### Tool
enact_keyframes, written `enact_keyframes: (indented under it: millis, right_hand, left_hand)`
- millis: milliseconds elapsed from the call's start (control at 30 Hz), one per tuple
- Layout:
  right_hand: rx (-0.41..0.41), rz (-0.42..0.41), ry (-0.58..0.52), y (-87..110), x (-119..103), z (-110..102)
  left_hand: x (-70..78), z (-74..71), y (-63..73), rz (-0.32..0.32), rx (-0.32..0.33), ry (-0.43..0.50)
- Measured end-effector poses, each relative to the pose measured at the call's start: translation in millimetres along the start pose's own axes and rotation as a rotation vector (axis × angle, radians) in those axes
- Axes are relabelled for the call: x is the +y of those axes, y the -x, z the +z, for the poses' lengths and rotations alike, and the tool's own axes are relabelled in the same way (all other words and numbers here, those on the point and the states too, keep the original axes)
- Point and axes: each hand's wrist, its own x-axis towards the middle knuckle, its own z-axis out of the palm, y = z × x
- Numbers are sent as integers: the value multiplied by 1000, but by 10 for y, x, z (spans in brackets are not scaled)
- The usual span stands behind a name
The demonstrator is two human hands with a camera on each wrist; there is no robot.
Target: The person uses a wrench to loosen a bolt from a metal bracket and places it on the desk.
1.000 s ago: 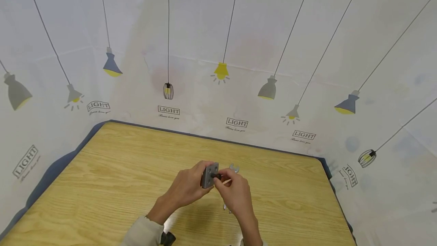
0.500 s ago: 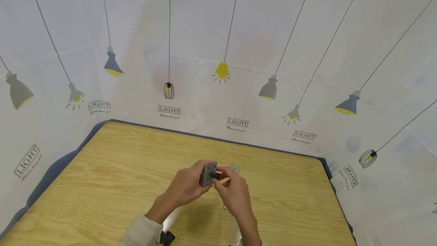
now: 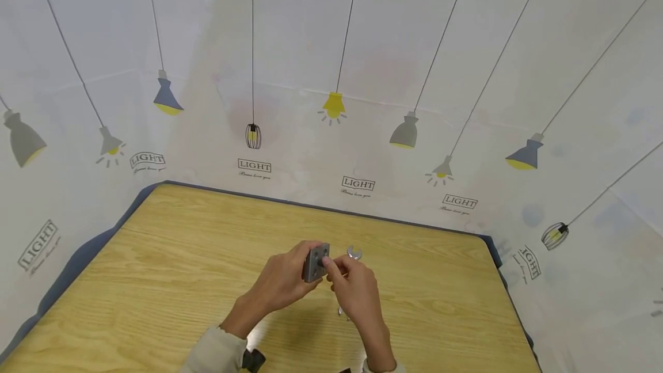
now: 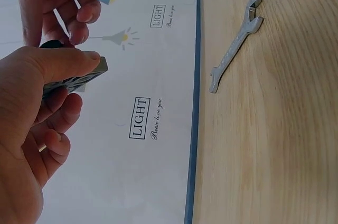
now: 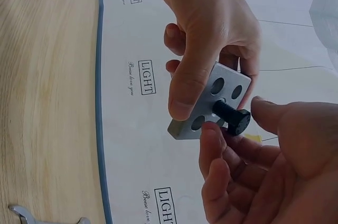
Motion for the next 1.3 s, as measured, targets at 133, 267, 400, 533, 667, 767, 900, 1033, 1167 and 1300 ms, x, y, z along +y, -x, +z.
enact_keyframes:
  millis: [133,267,400,533,667,767,900,1033,1167,1300]
  right_hand:
    - [6,0,-14,-7,-9,9]
    - [14,-1,-15,-8,-16,11]
    - [20,-3,-13,-12,-13,17]
    - [22,-10,-21,-10,-7,23]
    - [22,-25,-24,-10,5,26]
    - [18,-44,-21,-10,13,26]
    - [12,-65,-8,-6,19,22]
    - [13,-72,3,-1,22,16]
    - [22,-68,0,6,20,16]
    - [27,-68,4,11,17,19]
  left_hand:
    - [-1,-2,-2,3,4,-3]
    - [-6,5,-4,2,3,-7]
    - [-3,7,1,5,2,-9]
    - [-1,5,5,6,-2,-12]
    - [-2,5,8,6,-2,-19]
    - [-6,7,13,7,-3,-22]
    - [-12,11,19,6,-5,-24]
    - [-20,19,17,6,-2,-26]
    - [-26,26,12,8,1,-24]
    - [-30,30,12,6,1,-15]
